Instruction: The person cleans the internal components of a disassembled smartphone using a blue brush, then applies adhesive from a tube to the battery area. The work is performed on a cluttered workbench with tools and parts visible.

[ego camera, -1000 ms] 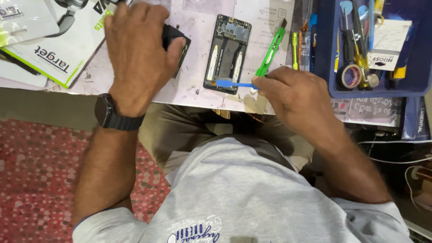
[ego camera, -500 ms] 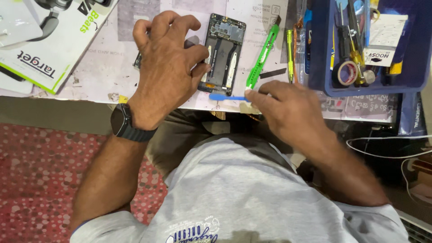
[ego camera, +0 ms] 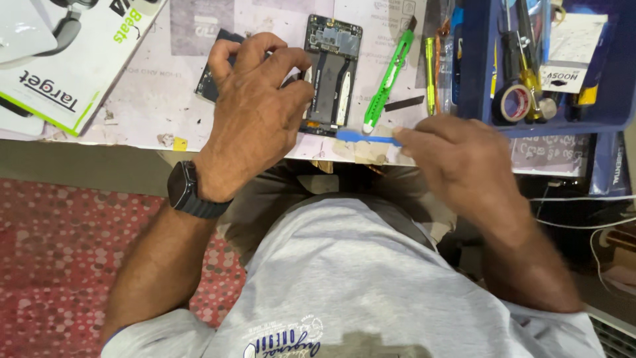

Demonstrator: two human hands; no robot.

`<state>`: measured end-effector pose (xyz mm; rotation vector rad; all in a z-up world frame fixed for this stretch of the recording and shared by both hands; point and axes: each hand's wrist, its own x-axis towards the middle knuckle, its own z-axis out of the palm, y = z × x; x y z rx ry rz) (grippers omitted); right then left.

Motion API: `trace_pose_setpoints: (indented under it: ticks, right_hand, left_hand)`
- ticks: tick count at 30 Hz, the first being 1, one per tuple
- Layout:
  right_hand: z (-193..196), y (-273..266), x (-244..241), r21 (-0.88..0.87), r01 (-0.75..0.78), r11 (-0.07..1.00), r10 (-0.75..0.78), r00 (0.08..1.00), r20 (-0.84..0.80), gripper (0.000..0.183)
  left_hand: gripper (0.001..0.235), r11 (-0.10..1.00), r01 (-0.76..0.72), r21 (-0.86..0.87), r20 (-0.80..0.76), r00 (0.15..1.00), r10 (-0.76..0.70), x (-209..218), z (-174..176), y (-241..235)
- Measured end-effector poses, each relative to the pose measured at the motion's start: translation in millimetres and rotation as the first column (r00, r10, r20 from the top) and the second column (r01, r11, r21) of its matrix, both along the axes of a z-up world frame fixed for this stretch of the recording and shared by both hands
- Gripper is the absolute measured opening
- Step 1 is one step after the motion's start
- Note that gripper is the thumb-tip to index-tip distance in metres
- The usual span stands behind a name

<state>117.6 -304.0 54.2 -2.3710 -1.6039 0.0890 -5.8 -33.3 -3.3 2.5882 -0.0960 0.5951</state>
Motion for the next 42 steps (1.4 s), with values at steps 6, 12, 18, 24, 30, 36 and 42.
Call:
trace_pose_setpoints:
  ticks: [6, 12, 18, 24, 30, 36, 42]
  right_hand:
    - [4, 4, 17, -0.015, -0.01, 1.0, 0.011, 0.997, 0.08, 0.013]
    - [5, 17, 36, 0.08, -0.015, 0.997, 0.007, 0.996, 0.094, 0.016]
    - [10, 24, 37, 0.022, 0.075, 0.997, -0.077, 0.991, 0.112, 0.011]
    - [23, 13, 41, 0.192, 0.171, 0.966, -0.197, 0.973, 0.123, 0.021]
    - [11, 25, 46, 0.121, 0.259, 0.958, -0.28, 0.935, 0.218, 0.019]
    - [-12, 47, 51, 0.022, 0.241, 0.97, -0.224, 0.859, 0.461, 0.016]
    - [-23, 49, 52, 0.032, 0.27, 0.962, -0.259, 0.874, 0.411, 0.007]
  left_hand:
    - [0.007, 1.0, -0.008, -0.007, 0.003, 1.0, 0.008, 1, 3, -1]
    - [0.008, 0.999, -0.027, 0.02, -0.005, 1.0, 0.027, 2, 10, -2]
    - [0.007, 0.999, -0.035, 0.021, -0.009, 0.999, 0.035, 1, 8, -2]
    - [0.015, 0.964, -0.092, -0.249, 0.06, 0.992, 0.111, 0, 9, 1]
    - [0.036, 0.929, -0.37, 0.006, -0.051, 0.928, 0.37, -18, 21, 20]
    - [0.054, 0.858, -0.468, 0.212, -0.116, 0.86, 0.497, -26, 28, 21]
    - [0.053, 0.851, -0.483, 0.206, -0.249, 0.815, 0.523, -20, 30, 20]
